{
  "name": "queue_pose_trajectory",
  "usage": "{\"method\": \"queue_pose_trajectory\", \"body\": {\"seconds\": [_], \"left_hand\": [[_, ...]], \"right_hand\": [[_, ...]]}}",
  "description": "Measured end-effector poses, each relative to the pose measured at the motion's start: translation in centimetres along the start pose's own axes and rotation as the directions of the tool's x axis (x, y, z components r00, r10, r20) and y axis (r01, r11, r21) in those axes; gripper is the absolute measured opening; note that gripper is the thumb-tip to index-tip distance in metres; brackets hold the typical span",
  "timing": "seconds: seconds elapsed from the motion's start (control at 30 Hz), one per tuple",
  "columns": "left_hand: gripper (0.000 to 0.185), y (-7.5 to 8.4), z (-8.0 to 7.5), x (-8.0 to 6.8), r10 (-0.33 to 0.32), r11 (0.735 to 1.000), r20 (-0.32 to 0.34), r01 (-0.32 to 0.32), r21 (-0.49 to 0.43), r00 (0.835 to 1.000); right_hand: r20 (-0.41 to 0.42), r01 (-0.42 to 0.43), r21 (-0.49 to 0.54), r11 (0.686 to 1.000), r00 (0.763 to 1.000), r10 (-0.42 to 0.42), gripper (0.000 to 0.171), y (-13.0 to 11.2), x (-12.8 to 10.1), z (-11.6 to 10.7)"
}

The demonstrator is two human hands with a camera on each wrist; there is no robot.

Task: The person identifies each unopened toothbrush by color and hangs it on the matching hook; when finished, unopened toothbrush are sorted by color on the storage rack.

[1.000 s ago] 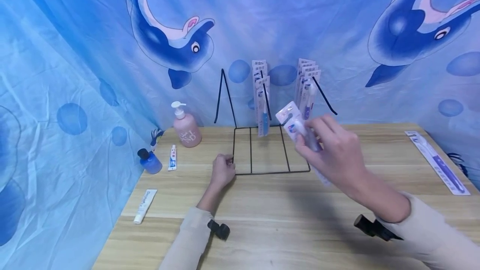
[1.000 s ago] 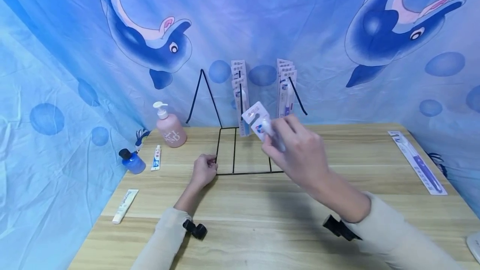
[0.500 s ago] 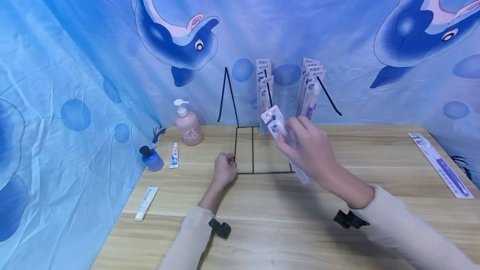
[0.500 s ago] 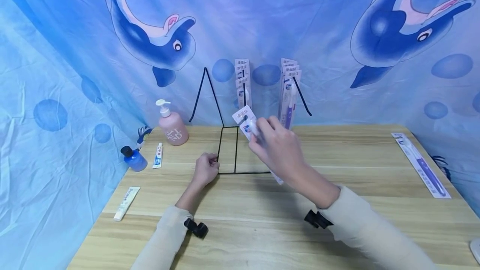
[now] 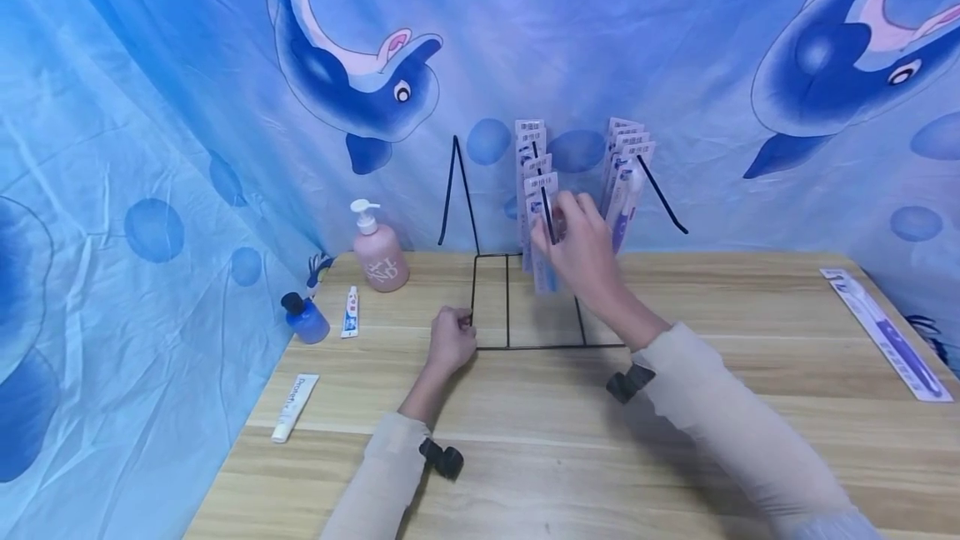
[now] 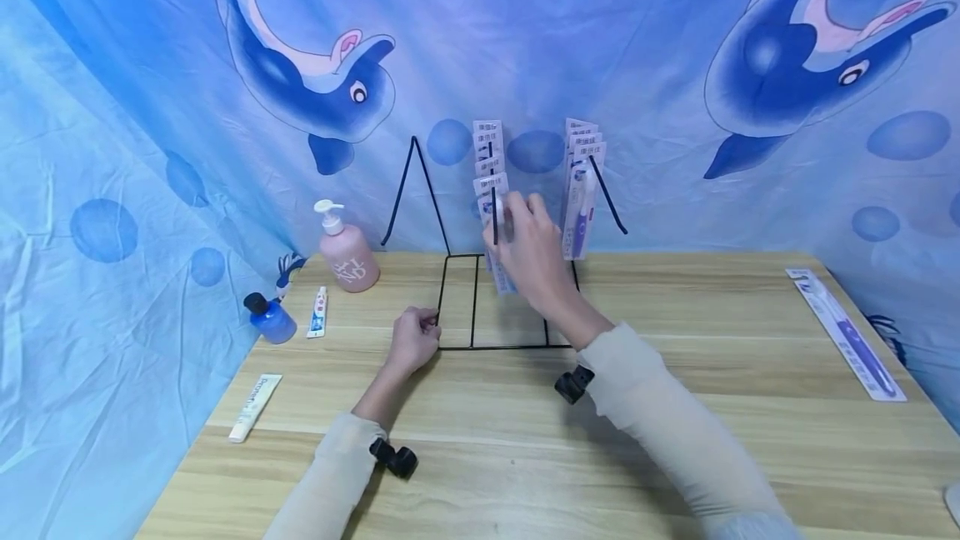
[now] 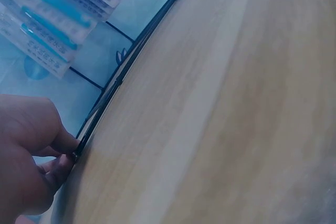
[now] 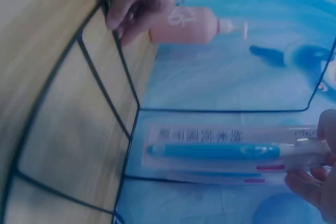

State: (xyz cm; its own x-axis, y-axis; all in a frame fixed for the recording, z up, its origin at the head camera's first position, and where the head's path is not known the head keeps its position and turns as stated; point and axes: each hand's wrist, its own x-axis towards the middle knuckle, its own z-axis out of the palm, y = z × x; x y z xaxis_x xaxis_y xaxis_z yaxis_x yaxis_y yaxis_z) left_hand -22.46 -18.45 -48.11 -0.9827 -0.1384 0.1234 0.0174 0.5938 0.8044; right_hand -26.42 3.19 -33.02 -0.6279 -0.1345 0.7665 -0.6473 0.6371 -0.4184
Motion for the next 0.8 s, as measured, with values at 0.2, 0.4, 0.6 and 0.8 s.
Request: {"method": "queue_pose_trajectory", "body": {"seconds": [0.2, 0.4, 0.6, 0.8], "left_hand": [[0.038, 0.1, -0.1, -0.1, -0.001, 1.000, -0.002, 0.001, -0.013, 1.000], [0.038, 0.1, -0.1, -0.1, -0.014, 1.000, 0.004, 0.014, -0.014, 1.000], [0.039, -0.2, 0.0, -0.1, -0.017, 1.000, 0.003, 0.017, -0.011, 1.000], [0.039, -0.2, 0.0, 0.0, -0.012, 1.000, 0.008, 0.012, -0.007, 1.000]], "right_hand": [[0.005, 0.002, -0.012, 1.000, 1.000, -0.001, 0.020, 1.1, 2.2, 1.3], [0.038, -0.062, -0.019, 0.998, 0.997, 0.063, 0.022, 1.8, 3.7, 2.2], [0.051, -0.105, -0.041, 0.994, 0.993, 0.107, 0.024, 2.1, 4.7, 3.1], [0.052, -0.132, -0.018, 0.991, 0.990, 0.133, 0.024, 2.3, 4.7, 3.2]]}}
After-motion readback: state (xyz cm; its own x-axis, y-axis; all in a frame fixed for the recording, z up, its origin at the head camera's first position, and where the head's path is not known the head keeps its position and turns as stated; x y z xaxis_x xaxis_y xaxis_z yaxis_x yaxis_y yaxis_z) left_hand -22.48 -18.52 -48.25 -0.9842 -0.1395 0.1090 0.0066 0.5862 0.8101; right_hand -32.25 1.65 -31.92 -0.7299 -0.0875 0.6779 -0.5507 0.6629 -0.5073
